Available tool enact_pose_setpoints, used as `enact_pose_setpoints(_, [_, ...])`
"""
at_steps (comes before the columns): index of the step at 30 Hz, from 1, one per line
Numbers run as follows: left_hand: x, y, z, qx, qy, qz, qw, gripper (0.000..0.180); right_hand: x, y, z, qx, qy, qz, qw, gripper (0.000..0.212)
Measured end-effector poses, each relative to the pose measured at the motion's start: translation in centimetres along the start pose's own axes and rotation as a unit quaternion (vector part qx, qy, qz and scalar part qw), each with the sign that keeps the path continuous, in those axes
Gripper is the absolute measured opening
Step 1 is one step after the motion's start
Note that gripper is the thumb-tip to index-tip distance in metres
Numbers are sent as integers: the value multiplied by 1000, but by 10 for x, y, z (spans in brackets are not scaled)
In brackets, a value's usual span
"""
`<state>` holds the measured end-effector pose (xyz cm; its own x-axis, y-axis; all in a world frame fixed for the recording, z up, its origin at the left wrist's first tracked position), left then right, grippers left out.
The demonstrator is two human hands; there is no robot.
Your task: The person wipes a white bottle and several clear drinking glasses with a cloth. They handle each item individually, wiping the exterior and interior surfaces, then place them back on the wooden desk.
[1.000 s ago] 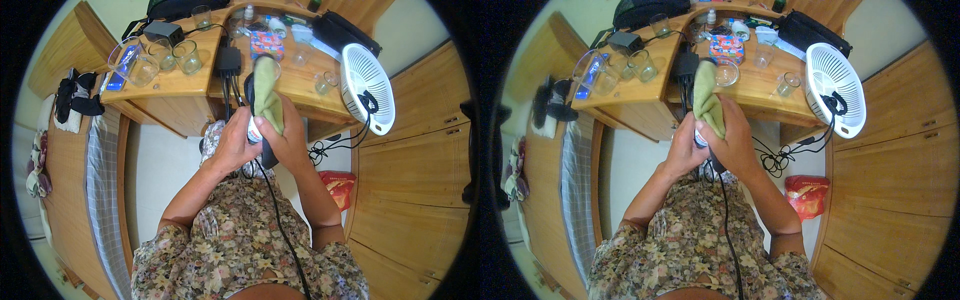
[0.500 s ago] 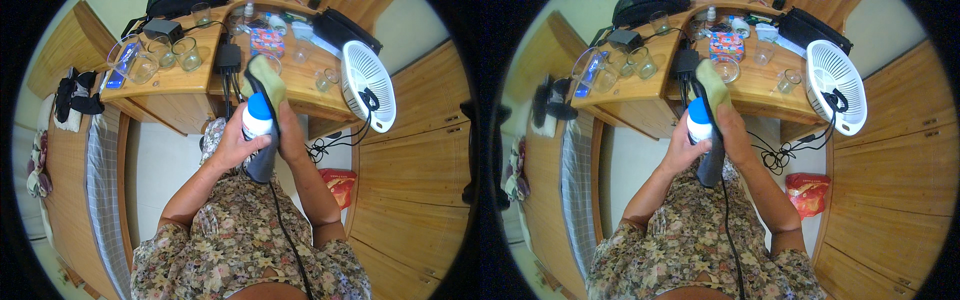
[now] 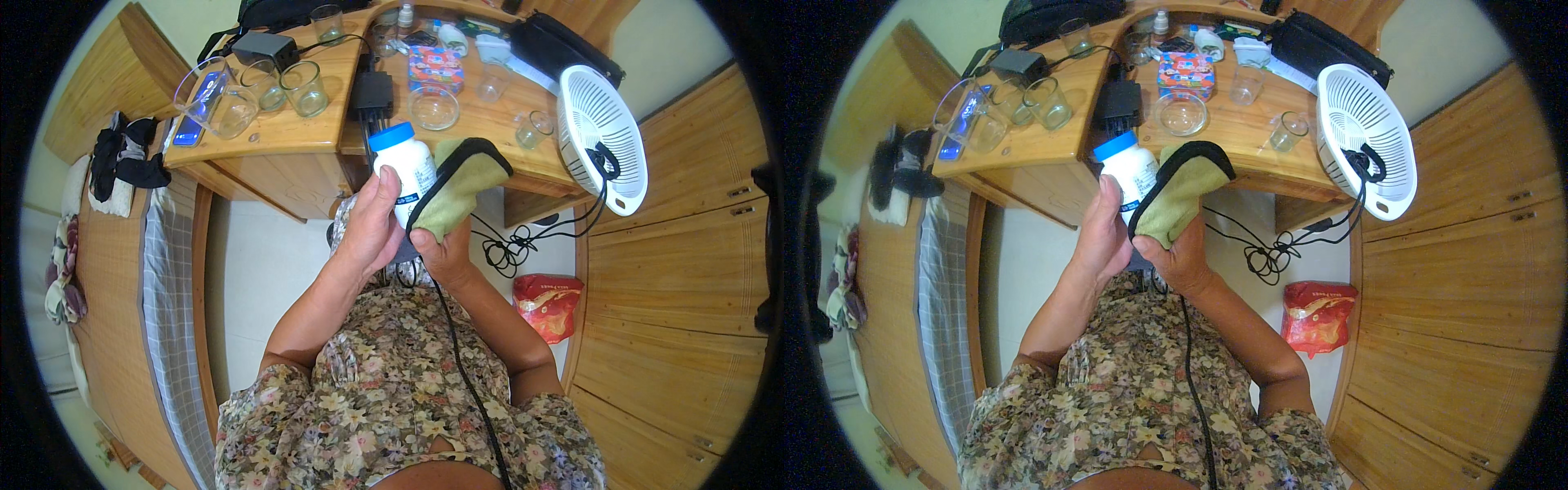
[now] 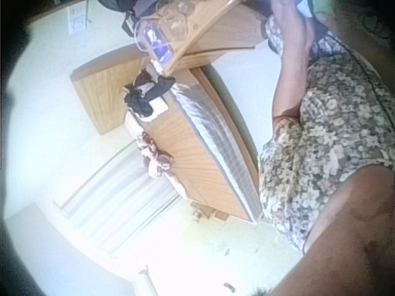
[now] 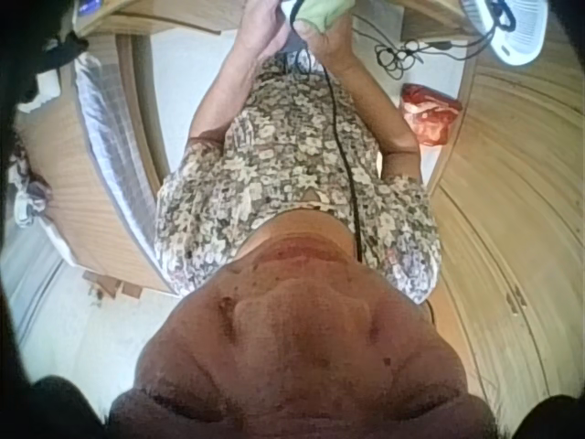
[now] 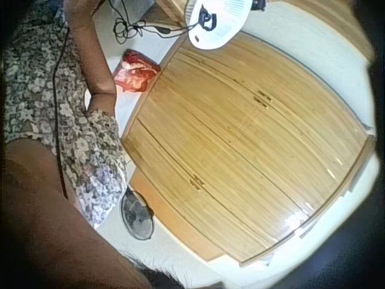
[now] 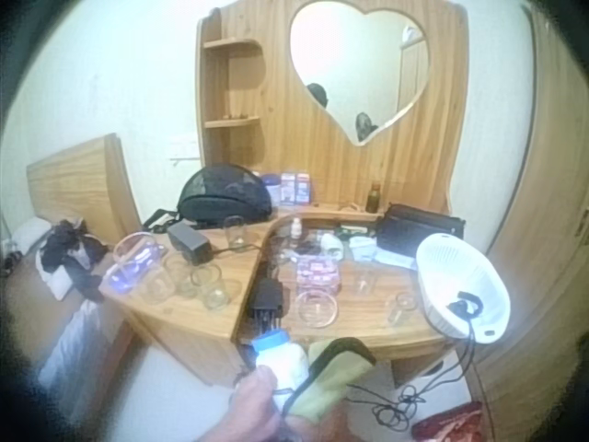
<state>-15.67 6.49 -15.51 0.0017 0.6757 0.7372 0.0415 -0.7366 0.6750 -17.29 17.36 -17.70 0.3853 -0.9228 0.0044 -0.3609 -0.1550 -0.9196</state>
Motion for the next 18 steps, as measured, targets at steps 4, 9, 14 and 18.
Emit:
enact_pose_setpoints(4, [2, -5, 1, -40, -6, 21, 999, 64, -10, -12, -13, -88, -48, 160, 982, 87])
enact_pose_setpoints(9, [1, -6, -1, -24, -20, -37, 999, 70, -15, -24, -24, -11, 14, -17, 1000, 85])
enact_pose_setpoints(14, [-2, -12, 2, -50, -31, -56, 997, 68, -20, -13, -37, 163, 11, -55, 985, 58])
enact_pose_setpoints(18, [-5, -17, 0, -56, -10, -24, 998, 63, -25, -6, -37, 208, 35, -67, 975, 47])
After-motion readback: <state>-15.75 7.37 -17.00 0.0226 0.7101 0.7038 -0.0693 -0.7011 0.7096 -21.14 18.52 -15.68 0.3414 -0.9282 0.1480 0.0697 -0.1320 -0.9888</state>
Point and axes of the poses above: each hand's wrist, its own z-axis away from the middle knuckle, its own x-axis out of the palm, y = z × x, the point moved 7 cm from there along -z, towards the middle knuckle, and after that the axes turned 1 degree about -z, right-handed, at the moved point
